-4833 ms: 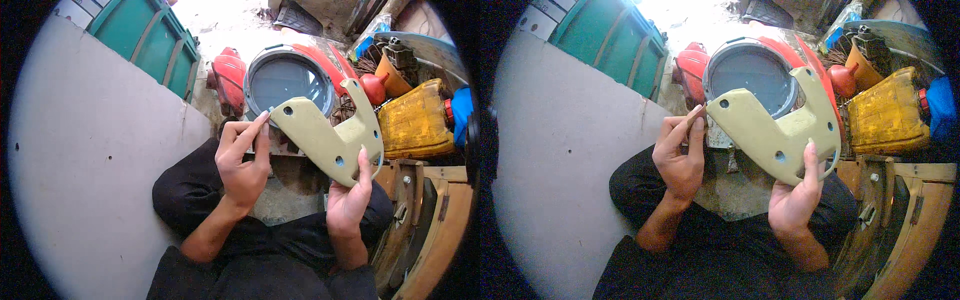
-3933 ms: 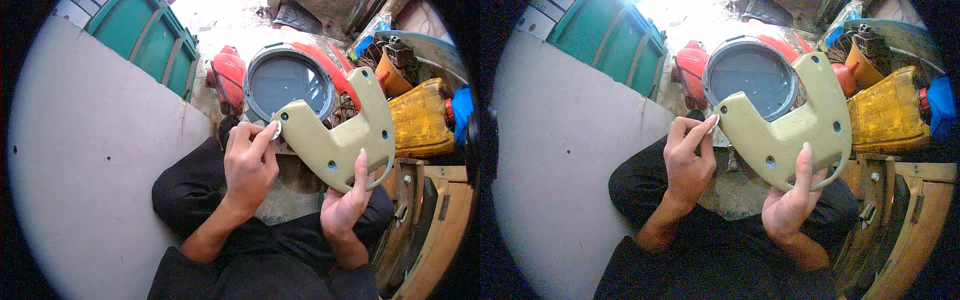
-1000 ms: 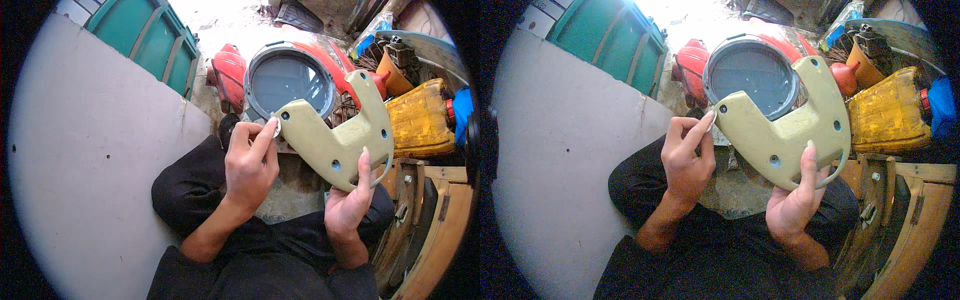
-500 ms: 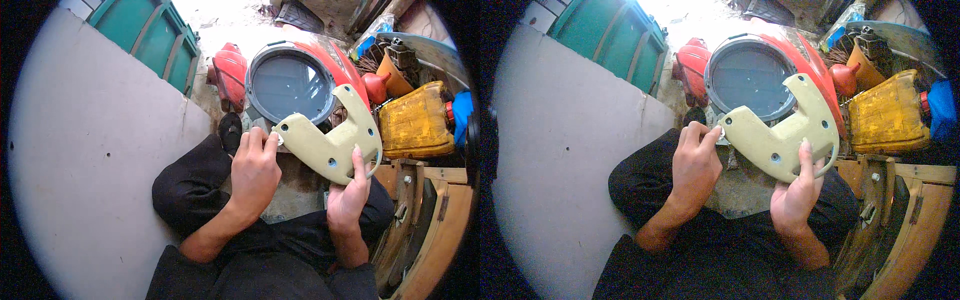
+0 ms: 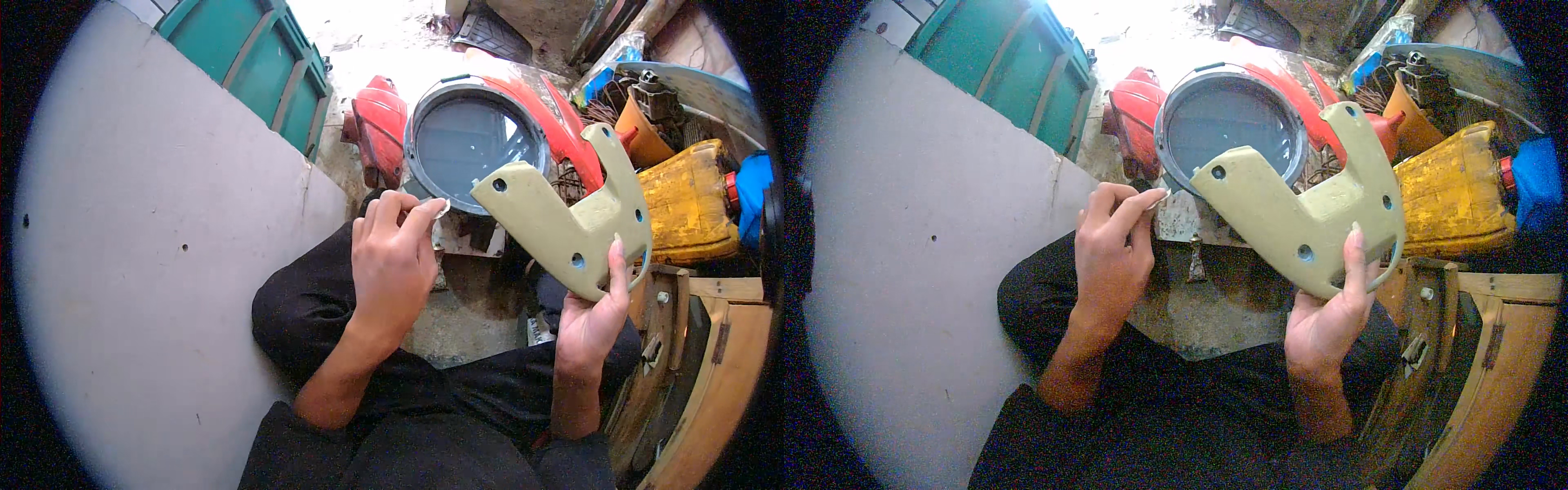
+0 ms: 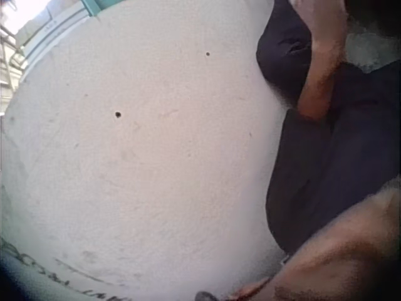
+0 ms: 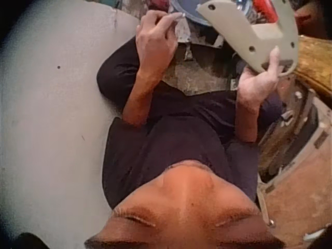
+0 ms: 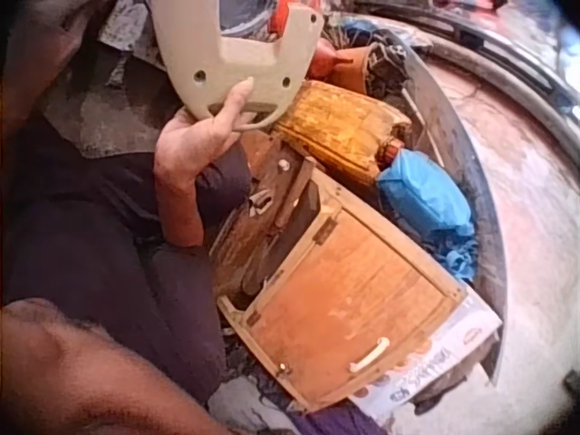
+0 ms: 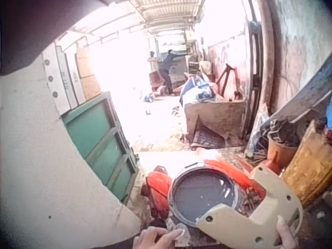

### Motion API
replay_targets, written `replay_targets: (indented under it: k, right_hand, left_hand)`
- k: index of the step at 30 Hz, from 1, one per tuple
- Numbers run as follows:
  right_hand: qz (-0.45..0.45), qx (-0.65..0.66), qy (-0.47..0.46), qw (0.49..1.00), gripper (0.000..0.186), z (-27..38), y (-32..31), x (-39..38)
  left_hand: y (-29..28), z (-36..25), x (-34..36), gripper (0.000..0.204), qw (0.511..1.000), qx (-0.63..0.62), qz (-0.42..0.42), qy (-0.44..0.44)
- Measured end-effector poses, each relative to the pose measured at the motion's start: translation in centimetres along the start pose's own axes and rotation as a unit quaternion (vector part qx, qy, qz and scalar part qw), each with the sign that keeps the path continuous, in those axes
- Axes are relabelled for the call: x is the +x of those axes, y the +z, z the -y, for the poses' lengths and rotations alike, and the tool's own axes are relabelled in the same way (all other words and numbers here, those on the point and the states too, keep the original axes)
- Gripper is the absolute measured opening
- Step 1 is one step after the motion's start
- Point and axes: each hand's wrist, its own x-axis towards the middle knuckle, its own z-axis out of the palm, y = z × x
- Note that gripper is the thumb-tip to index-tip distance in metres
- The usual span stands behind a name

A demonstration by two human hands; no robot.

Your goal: The person sands the surface of a plastic motorcycle fairing component by hand using a small piece of sandpaper, dipping the sandpaper into a bucket of water between strokes.

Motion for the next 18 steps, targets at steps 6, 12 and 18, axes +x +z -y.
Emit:
replay_targets:
  k: [6, 12, 18]
  right_hand:
    - [0.005, 0.029, 0.007, 1.000, 0.042, -0.04, -0.17, -0.05]
    - [0.014, 0.023, 0.006, 1.000, 0.042, 0.08, 0.11, -0.37]
    - [0.029, 0.030, 0.009, 0.999, 0.041, -0.11, -0.16, -0.36]
  left_hand:
    - [-0.71, -0.15, 0.54, 0.029, 0.998, 0.011, -0.036, 0.054]
    - [-0.55, -0.03, 0.58, 0.033, 0.994, 0.010, -0.049, 0.098]
    - [0.19, -0.06, 0.50, 0.035, 0.990, 0.026, -0.037, 0.132]
